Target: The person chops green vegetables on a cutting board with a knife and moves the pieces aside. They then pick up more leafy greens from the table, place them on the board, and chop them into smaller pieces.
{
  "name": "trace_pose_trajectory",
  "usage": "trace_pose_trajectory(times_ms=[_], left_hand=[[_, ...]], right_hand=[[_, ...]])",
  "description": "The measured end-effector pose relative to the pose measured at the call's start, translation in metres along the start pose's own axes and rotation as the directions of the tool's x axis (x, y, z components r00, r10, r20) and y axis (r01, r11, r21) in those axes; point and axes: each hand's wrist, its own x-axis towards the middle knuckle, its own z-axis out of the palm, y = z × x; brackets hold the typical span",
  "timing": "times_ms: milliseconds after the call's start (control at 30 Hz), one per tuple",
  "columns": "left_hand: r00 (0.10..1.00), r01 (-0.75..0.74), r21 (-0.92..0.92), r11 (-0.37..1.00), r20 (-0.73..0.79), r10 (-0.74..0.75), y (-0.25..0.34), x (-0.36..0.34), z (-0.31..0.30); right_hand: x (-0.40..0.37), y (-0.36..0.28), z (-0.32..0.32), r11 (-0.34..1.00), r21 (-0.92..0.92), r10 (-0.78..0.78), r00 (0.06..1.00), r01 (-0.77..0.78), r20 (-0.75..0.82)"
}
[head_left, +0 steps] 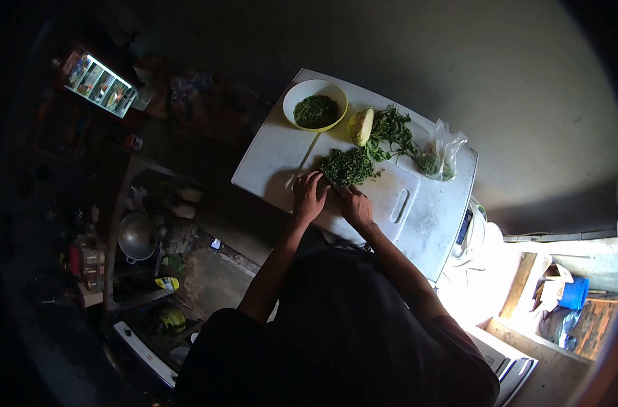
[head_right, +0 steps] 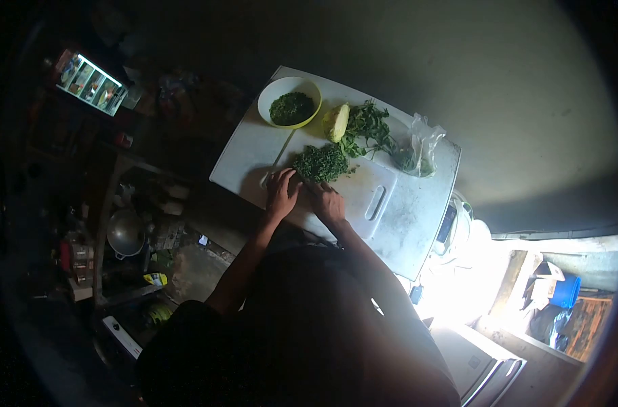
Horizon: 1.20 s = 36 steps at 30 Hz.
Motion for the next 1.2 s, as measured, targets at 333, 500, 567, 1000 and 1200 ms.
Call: trace_pose_trajectory(times_ms=[333, 500, 567, 1000, 1200], left_hand=[[1.0, -0.01, -0.219, 0.976, 0.017, 0.014, -0.011, 0.014, -0.013], [0.994, 0.004, -0.286, 0.958, 0.107, 0.028, -0.031, 0.021, -0.014], [0.991, -0.006, -0.3, 0.954, 0.123, 0.045, -0.037, 0.024, -0.014], [0.96, 0.068, -0.504, 0.861, 0.267, 0.081, -0.055, 0.057, -0.006], [0.931, 0.098, -0.529, 0.843, 0.347, 0.11, -0.024, 0.087, 0.008]], right_hand=[[-0.018, 0.006, -0.003, 0.923, 0.232, 0.354, 0.916, -0.309, -0.188], [-0.023, 0.017, 0.001, 0.787, 0.346, 0.593, 0.781, -0.511, -0.195], [-0.025, 0.022, 0.005, 0.8, 0.322, 0.593, 0.745, -0.506, -0.305], [-0.014, 0.01, 0.006, 0.725, 0.231, 0.685, 0.643, -0.649, -0.342], [-0.007, 0.02, -0.01, 0.693, 0.161, 0.695, 0.591, -0.703, -0.41]])
